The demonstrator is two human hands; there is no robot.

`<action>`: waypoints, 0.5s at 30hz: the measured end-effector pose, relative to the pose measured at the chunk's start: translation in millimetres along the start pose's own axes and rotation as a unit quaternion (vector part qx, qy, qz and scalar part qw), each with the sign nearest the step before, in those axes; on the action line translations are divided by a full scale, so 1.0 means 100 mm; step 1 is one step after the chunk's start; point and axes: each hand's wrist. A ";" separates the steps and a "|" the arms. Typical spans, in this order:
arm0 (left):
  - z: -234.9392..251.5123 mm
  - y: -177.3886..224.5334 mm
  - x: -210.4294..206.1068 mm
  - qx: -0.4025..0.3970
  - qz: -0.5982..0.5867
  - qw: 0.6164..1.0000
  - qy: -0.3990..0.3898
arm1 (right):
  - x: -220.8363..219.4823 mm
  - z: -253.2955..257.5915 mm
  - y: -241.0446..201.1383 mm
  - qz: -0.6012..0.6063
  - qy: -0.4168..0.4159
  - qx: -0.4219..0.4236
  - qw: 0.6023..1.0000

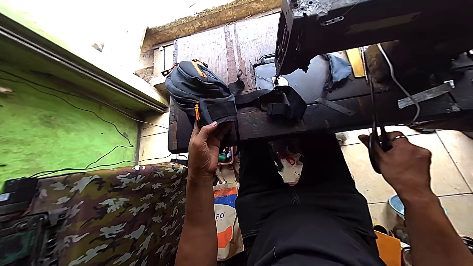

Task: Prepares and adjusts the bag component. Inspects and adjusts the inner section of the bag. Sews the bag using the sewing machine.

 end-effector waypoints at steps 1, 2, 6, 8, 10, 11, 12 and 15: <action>0.00 0.00 0.01 0.002 0.010 1.000 0.000 | 0.03 0.06 0.02 -0.010 0.007 -0.014 1.000; 0.00 0.01 0.01 0.004 0.019 1.000 0.005 | 0.06 0.12 0.03 -0.017 0.014 -0.025 0.999; -0.01 0.03 0.01 0.004 0.056 0.998 0.026 | 0.10 0.47 -0.01 -0.045 0.014 -0.085 0.995; -0.03 0.04 0.02 0.009 0.059 0.998 0.026 | 0.11 0.66 -0.07 -0.060 0.004 -0.108 0.992; -0.05 0.04 0.03 0.018 0.052 0.998 0.031 | 0.10 0.84 -0.13 -0.067 -0.002 -0.116 0.991; -0.06 0.04 0.03 0.021 0.049 0.998 0.039 | 0.10 0.91 -0.16 -0.067 -0.003 -0.116 0.991; -0.06 0.04 0.03 0.023 0.048 0.997 0.046 | 0.08 0.98 -0.17 -0.063 -0.005 -0.116 0.991; -0.07 0.01 0.03 0.027 0.060 0.996 0.054 | 0.04 1.14 -0.14 -0.065 -0.003 -0.098 0.993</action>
Point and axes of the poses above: each hand's wrist, its own z-axis towards the middle knuckle, its own x-axis out of the back of the hand, y = z × x, and after that the axes turned 7 degrees about -y, right-handed
